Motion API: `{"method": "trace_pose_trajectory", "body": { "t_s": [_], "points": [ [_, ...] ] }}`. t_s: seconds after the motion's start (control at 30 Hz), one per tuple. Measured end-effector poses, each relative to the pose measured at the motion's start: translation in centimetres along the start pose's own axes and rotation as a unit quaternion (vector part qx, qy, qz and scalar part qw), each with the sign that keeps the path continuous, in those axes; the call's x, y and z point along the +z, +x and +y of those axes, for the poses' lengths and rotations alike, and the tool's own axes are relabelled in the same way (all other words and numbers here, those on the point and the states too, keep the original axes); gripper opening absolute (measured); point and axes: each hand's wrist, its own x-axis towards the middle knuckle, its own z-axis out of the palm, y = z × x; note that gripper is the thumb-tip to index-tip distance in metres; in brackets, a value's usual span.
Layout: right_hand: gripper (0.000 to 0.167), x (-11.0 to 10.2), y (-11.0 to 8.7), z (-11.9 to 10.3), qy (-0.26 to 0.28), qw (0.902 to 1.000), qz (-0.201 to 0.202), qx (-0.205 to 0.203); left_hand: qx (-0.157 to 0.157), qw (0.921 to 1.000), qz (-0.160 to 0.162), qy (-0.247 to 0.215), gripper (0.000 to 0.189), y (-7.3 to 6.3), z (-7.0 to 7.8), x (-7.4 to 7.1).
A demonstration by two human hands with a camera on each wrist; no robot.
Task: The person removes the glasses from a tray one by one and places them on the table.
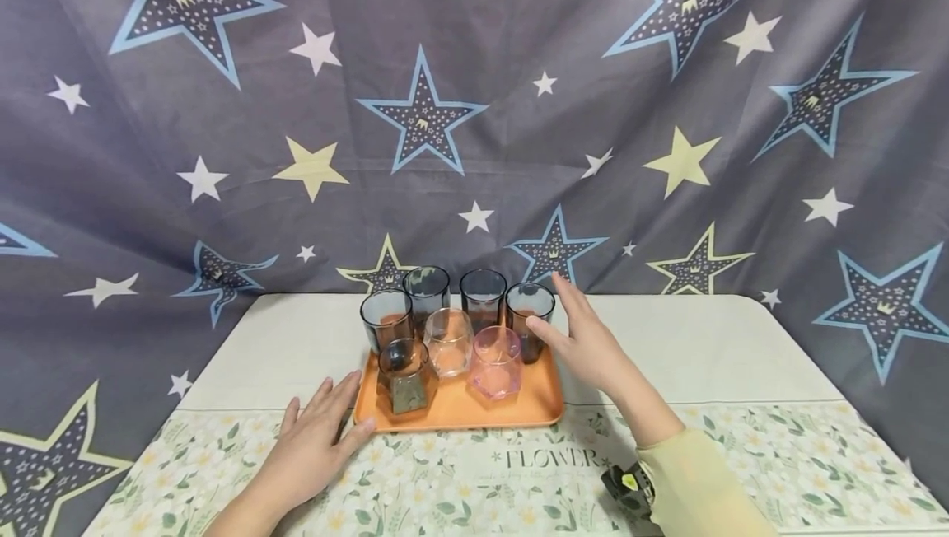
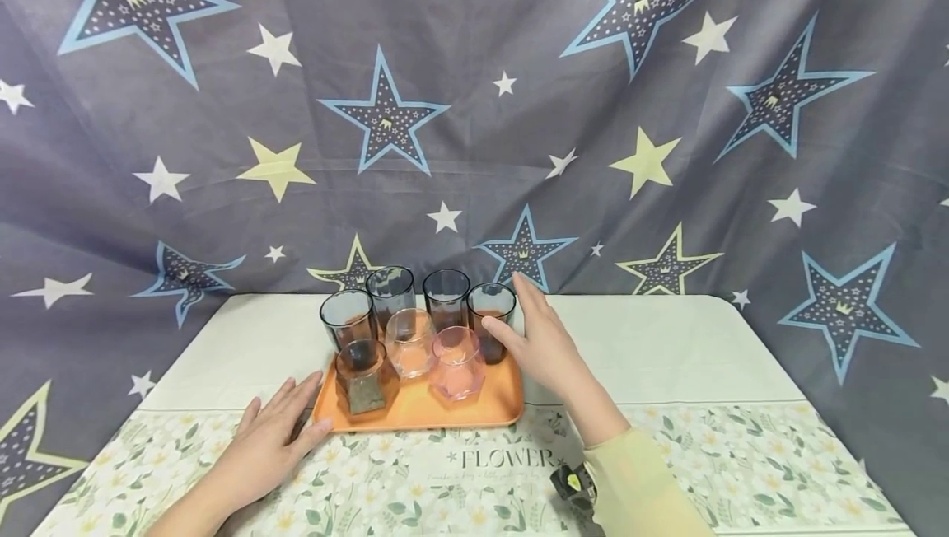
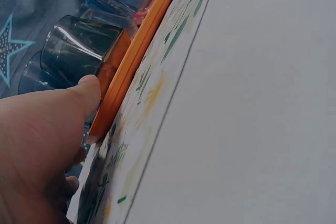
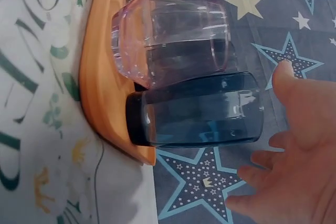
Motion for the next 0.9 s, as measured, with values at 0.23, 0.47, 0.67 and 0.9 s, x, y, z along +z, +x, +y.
{"method": "trace_pose_trajectory", "body": {
  "t_s": [0.23, 0.47, 0.67, 0.9],
  "points": [
    [0.093, 0.3, 0.4, 0.7, 0.029, 0.9994, -0.014, 0.013, -0.01, 0.9998, -0.017, -0.003, 0.089, 0.3, 0.2, 0.2],
    [0.094, 0.3, 1.1, 0.6, 0.062, 0.9973, -0.026, 0.03, -0.015, 0.9996, -0.024, -0.007, 0.088, 0.3, 0.4, 0.3],
    [0.095, 0.6, 1.8, 0.7, 0.104, 0.9933, -0.037, 0.032, -0.011, 0.9996, -0.026, -0.003, 0.087, 0.3, 0.4, 0.5],
    [0.099, 1.4, 2.2, 1.2, 0.145, 0.9877, -0.041, 0.042, -0.007, 0.9996, -0.027, 0.002, 0.087, 0.3, 0.0, 0.7]
  ]
}}
